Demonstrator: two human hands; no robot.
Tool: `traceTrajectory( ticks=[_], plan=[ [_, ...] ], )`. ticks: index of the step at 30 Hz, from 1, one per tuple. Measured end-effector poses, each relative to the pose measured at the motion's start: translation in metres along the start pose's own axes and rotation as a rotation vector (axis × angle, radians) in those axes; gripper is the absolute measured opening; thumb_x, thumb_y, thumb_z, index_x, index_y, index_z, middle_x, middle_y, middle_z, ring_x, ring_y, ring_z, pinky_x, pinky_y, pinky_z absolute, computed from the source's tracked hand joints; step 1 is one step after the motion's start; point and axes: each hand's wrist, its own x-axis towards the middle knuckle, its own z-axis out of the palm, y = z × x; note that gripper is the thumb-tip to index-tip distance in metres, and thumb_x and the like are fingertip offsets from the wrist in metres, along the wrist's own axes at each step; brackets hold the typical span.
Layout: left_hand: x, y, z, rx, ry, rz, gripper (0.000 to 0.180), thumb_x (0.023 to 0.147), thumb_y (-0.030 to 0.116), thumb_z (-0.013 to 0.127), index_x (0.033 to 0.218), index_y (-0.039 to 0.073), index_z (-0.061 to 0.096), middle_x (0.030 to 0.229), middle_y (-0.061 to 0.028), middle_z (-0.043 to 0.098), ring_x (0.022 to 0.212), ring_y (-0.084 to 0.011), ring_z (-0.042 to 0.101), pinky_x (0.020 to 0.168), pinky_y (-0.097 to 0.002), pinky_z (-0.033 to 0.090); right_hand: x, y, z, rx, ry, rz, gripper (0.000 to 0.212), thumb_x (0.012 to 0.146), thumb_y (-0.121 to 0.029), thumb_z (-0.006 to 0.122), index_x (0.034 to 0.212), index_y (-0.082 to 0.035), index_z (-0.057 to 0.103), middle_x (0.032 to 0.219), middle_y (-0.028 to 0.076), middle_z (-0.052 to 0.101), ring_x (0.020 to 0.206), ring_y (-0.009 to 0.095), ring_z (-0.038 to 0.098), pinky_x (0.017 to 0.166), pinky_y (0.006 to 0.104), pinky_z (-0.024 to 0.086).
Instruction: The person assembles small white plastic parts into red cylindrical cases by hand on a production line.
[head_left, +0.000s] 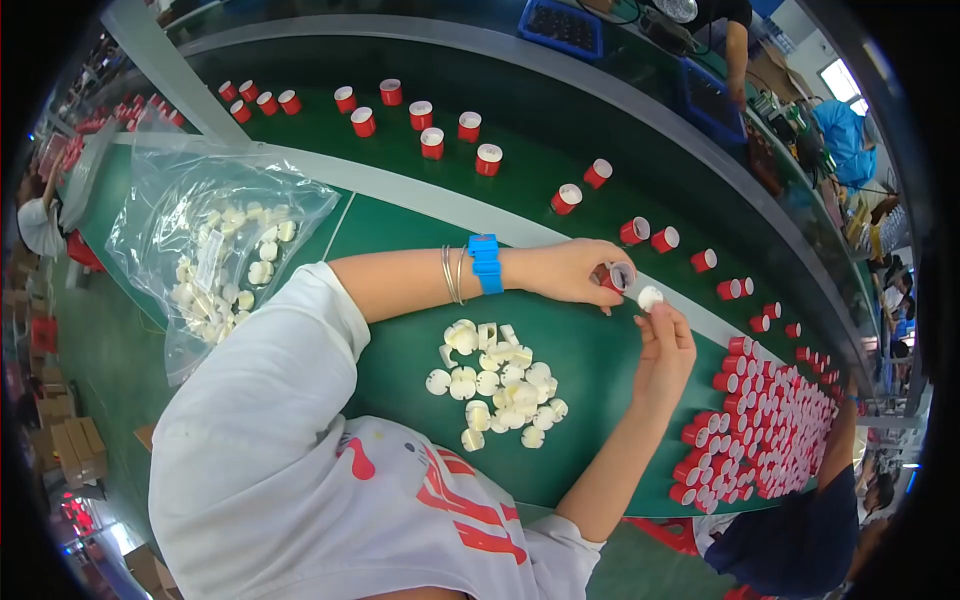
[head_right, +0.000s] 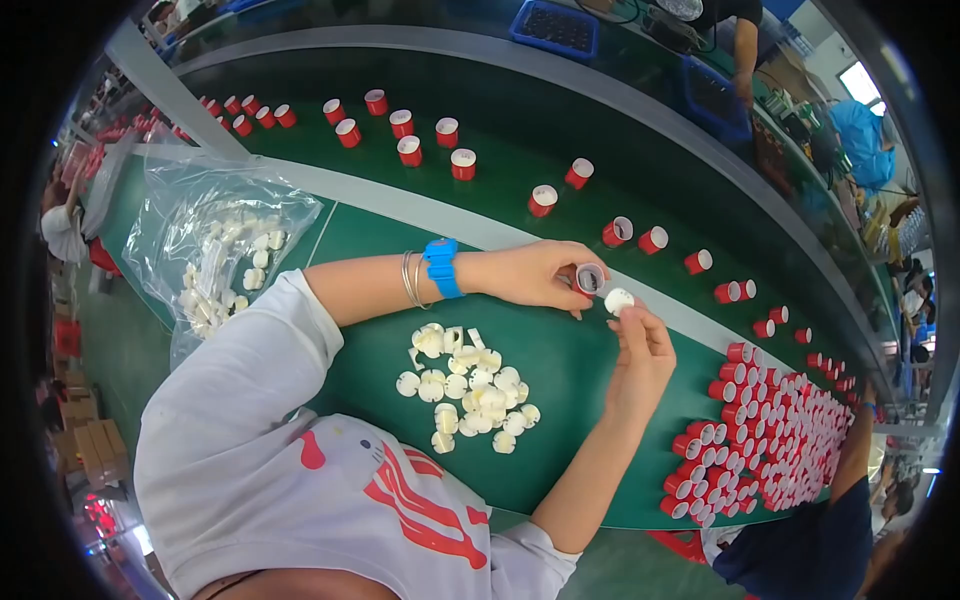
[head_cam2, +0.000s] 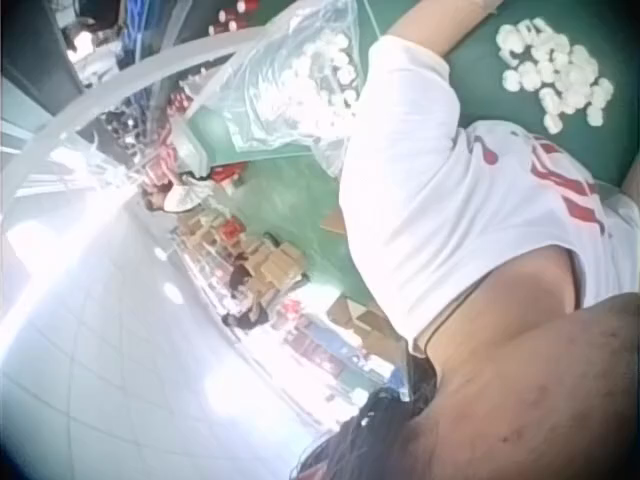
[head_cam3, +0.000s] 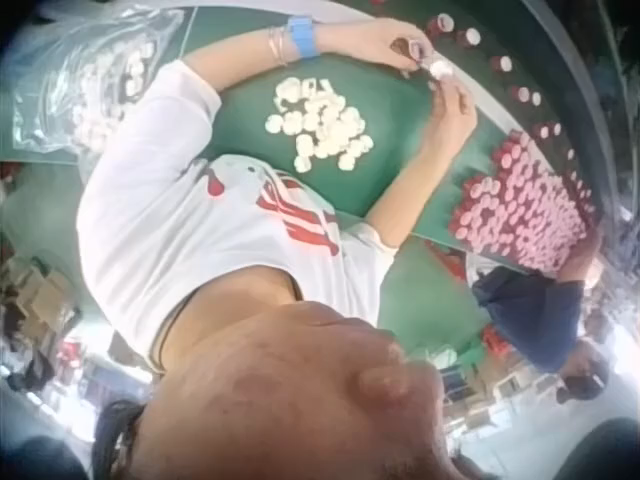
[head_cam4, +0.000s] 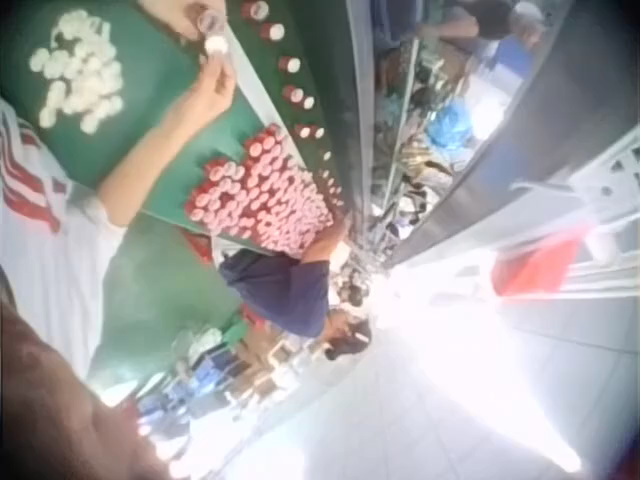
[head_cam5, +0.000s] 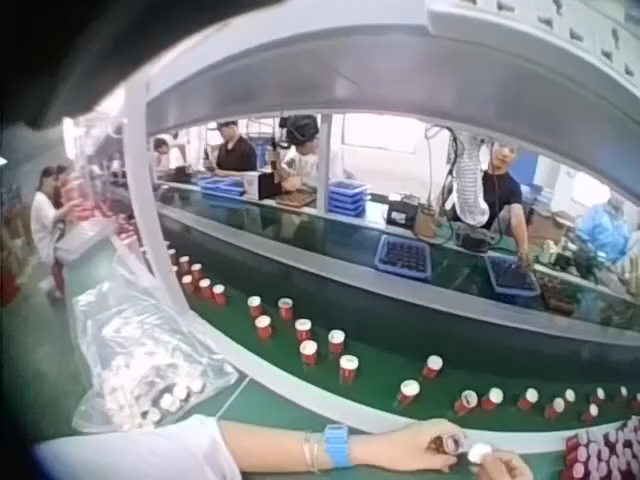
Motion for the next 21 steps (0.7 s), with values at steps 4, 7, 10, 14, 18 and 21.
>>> traceTrajectory(
  ticks=[4,7,10,14,18,21],
  plan=[
    [0.000,0.002,0.003,0.385,0.172,0.257,0.035,0.076,0.009,0.070,0.106,-0.001,0.055,0.102,-0.0120,0.052,0.089,-0.0221,0.060,0.072,-0.0285,0.054,-0.002,0.003,0.022,-0.024,0.105,-0.105,0.020,0.082,-0.007,0.064,0.095,0.007,0.062,0.105,0.012,0.061,0.089,0.015,0.056,0.075,0.0243,0.044],
    [-0.001,0.001,0.005,0.515,0.244,0.319,0.034,0.073,0.008,0.072,0.101,-0.002,0.057,0.099,-0.0124,0.052,0.085,-0.0223,0.059,0.070,-0.0289,0.053,-0.003,0.010,0.034,-0.092,0.189,-0.147,0.019,0.080,-0.009,0.067,0.093,0.006,0.064,0.105,0.011,0.061,0.086,0.013,0.055,0.075,0.0236,0.042],
    [-0.002,0.002,0.006,0.542,0.284,0.310,0.033,0.071,0.009,0.073,0.098,-0.002,0.058,0.098,-0.0125,0.052,0.082,-0.0228,0.058,0.068,-0.0301,0.052,-0.005,0.016,0.040,-0.145,0.247,-0.171,0.020,0.080,-0.010,0.068,0.093,0.004,0.064,0.103,0.008,0.060,0.085,0.012,0.054,0.075,0.0235,0.040],
    [-0.003,-0.001,0.010,0.577,0.343,0.400,0.032,0.070,0.009,0.073,0.095,-0.001,0.057,0.095,-0.0117,0.051,0.082,-0.0244,0.055,0.067,-0.0324,0.049,-0.002,0.025,0.036,-0.429,0.288,-0.212,0.020,0.080,-0.011,0.067,0.095,0.003,0.064,0.093,0.006,0.060,0.078,0.009,0.053,0.068,0.0220,0.039],
    [-0.003,-0.006,0.010,0.573,0.337,0.366,0.032,0.069,0.008,0.073,0.095,0.000,0.055,0.093,-0.0109,0.050,0.084,-0.0252,0.054,0.069,-0.0326,0.048,-0.006,0.009,0.047,-0.447,0.270,-0.102,0.019,0.082,-0.013,0.066,0.092,0.003,0.063,0.084,0.005,0.061,0.069,0.007,0.052,0.060,0.0202,0.039],
    [-0.003,-0.007,0.009,0.560,0.318,0.386,0.032,0.069,0.007,0.073,0.093,0.000,0.053,0.093,-0.0109,0.049,0.085,-0.0264,0.053,0.070,-0.0333,0.047,-0.007,0.003,0.049,-0.307,0.186,-0.132,0.021,0.082,-0.015,0.067,0.089,0.004,0.063,0.074,0.004,0.060,0.063,0.006,0.051,0.054,0.0184,0.038]
  ],
)
